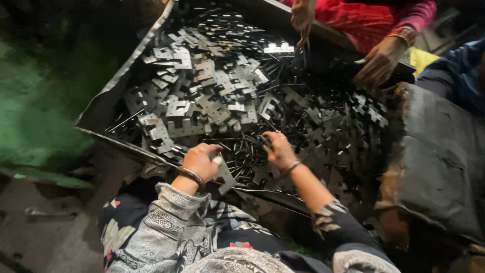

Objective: The person picks up metal brackets and U-shaped components from a large bin, inspecting them and grouping them together by hand.

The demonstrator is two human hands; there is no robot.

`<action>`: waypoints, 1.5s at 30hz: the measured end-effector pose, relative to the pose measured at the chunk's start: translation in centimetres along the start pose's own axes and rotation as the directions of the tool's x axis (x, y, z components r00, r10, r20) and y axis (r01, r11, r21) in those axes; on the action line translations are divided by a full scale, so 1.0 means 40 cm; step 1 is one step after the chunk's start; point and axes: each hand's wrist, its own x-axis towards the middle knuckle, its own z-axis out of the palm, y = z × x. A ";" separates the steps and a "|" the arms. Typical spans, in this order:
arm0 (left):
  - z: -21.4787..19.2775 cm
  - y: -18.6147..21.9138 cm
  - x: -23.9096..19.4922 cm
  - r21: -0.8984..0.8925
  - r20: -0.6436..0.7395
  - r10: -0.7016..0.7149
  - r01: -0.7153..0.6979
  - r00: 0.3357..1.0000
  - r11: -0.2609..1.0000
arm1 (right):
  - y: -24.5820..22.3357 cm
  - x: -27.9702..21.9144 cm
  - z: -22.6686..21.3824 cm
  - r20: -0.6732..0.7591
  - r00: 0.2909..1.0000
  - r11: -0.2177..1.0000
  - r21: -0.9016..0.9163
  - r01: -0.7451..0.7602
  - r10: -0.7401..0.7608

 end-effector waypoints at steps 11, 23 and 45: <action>-0.083 -0.082 -0.025 -0.975 0.048 -0.248 -0.009 0.968 -0.223 | 0.163 -0.125 -0.201 0.514 0.808 0.958 -0.148 -0.247 0.288; 0.207 0.151 -0.071 -0.822 0.456 -0.103 0.374 0.884 -0.429 | -0.297 -0.074 -0.207 0.133 0.960 0.852 0.443 -0.278 0.245; 0.108 0.136 -0.021 -0.174 0.309 0.196 -0.147 0.931 0.974 | -0.035 -0.197 -0.222 0.498 0.677 -0.122 0.844 -0.523 0.542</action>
